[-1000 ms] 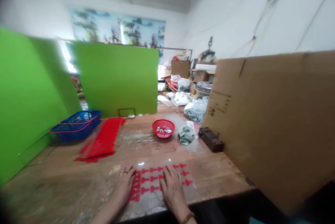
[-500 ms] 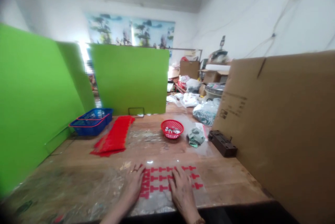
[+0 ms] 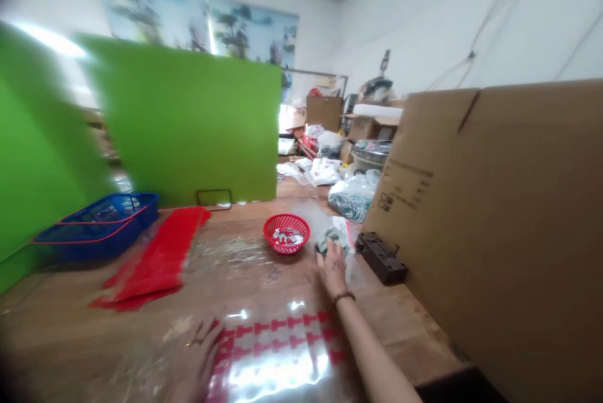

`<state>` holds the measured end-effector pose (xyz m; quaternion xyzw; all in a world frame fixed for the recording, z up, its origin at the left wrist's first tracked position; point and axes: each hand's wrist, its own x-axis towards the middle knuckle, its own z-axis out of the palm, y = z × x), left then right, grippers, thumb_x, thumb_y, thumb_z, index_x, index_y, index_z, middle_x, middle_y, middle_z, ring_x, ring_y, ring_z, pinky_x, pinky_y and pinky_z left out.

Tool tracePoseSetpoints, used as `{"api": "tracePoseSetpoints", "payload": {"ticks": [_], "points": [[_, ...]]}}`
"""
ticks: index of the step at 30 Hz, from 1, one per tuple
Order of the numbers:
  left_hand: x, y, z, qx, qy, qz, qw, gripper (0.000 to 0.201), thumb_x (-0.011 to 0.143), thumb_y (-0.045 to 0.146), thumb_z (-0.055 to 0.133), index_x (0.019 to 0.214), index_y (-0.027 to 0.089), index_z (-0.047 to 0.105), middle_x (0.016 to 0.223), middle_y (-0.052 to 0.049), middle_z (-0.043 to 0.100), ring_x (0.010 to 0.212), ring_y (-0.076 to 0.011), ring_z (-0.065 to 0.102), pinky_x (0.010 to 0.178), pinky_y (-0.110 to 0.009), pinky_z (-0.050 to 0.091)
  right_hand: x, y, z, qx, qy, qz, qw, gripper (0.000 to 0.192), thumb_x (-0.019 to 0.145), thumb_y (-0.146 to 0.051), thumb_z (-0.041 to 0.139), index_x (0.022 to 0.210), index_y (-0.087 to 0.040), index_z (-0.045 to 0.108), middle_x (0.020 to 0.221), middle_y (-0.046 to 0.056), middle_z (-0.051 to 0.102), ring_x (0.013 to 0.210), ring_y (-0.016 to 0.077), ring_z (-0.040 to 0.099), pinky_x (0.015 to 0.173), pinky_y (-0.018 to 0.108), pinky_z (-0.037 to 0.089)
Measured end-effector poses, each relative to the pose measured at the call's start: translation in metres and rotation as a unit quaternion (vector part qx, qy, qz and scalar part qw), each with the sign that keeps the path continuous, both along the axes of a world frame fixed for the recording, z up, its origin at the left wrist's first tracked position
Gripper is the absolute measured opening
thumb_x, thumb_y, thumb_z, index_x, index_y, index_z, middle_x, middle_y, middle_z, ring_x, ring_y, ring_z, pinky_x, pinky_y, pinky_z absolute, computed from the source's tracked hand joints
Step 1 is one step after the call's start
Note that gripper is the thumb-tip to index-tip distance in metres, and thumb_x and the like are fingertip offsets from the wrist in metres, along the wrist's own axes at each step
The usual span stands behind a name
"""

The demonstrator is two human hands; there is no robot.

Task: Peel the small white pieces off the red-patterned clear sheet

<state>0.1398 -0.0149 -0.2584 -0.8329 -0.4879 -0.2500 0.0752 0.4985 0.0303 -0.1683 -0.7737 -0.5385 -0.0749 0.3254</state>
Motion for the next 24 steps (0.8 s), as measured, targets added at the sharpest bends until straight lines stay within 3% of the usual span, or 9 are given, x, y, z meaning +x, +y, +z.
{"api": "tracePoseSetpoints", "payload": {"ticks": [3,5,9,11,16,19,24], "points": [[-0.004,0.001,-0.006,0.008,-0.001,-0.018,1.000,0.037,0.083,0.020,0.040,0.113,0.026,0.061,0.121,-0.006,0.060,0.116,-0.0287,0.049,0.088,-0.045,0.047,0.016,0.028,-0.008,-0.045,-0.012,-0.036,0.998,0.053,0.081,-0.027,0.047,0.131,-0.014,0.035,0.129,0.020,0.036,0.114,0.0332,0.039,0.087,0.047,0.036],[-0.006,0.000,-0.006,0.010,-0.006,-0.023,1.000,0.037,0.083,0.021,0.041,0.113,0.027,0.060,0.121,-0.005,0.059,0.116,-0.0291,0.049,0.087,-0.045,0.047,0.023,0.039,-0.015,-0.082,-0.025,-0.039,0.996,0.049,0.081,-0.026,0.050,0.128,-0.017,0.040,0.126,0.018,0.041,0.110,0.0328,0.043,0.083,0.047,0.037],[-0.006,-0.001,-0.001,0.009,-0.013,-0.033,0.999,0.036,0.083,0.023,0.042,0.112,0.027,0.061,0.120,-0.006,0.060,0.114,-0.0302,0.050,0.085,-0.045,0.048,0.036,0.047,-0.021,-0.138,-0.058,-0.030,0.988,0.022,0.085,-0.026,0.052,0.105,-0.017,0.056,0.103,0.008,0.056,0.095,0.0222,0.053,0.081,0.041,0.041],[-0.005,-0.001,0.002,0.006,-0.013,-0.030,0.999,0.035,0.083,0.023,0.042,0.113,0.027,0.061,0.120,-0.007,0.060,0.114,-0.0310,0.051,0.084,-0.046,0.048,0.045,0.046,-0.018,-0.147,-0.070,-0.042,0.986,0.021,0.087,-0.030,0.051,0.100,-0.014,0.056,0.100,0.005,0.057,0.090,0.0184,0.055,0.080,0.038,0.044],[0.000,-0.005,0.010,-0.019,-0.005,-0.013,1.000,0.033,0.084,0.023,0.043,0.112,0.025,0.061,0.119,-0.008,0.060,0.117,-0.0315,0.048,0.088,-0.047,0.045,0.068,0.038,0.001,-0.135,-0.087,-0.081,0.984,0.024,0.088,-0.032,0.049,0.103,-0.014,0.054,0.104,0.006,0.055,0.092,0.0186,0.054,0.080,0.038,0.044],[0.003,-0.009,0.018,-0.039,-0.005,-0.005,0.999,0.032,0.084,0.021,0.043,0.109,0.023,0.062,0.120,-0.010,0.059,0.117,-0.0311,0.046,0.091,-0.046,0.042,0.072,0.028,0.007,-0.140,-0.085,-0.063,0.984,0.029,0.084,-0.031,0.054,0.107,-0.014,0.055,0.104,0.010,0.054,0.093,0.0234,0.053,0.078,0.039,0.041],[0.007,-0.013,0.031,-0.059,-0.029,-0.004,0.998,0.031,0.085,0.020,0.042,0.109,0.021,0.062,0.120,-0.010,0.059,0.119,-0.0303,0.044,0.094,-0.046,0.039,0.037,-0.013,0.008,-0.125,-0.083,0.017,0.989,0.046,0.080,-0.029,0.056,0.122,-0.015,0.045,0.118,0.017,0.049,0.106,0.0310,0.046,0.083,0.042,0.037]]}}
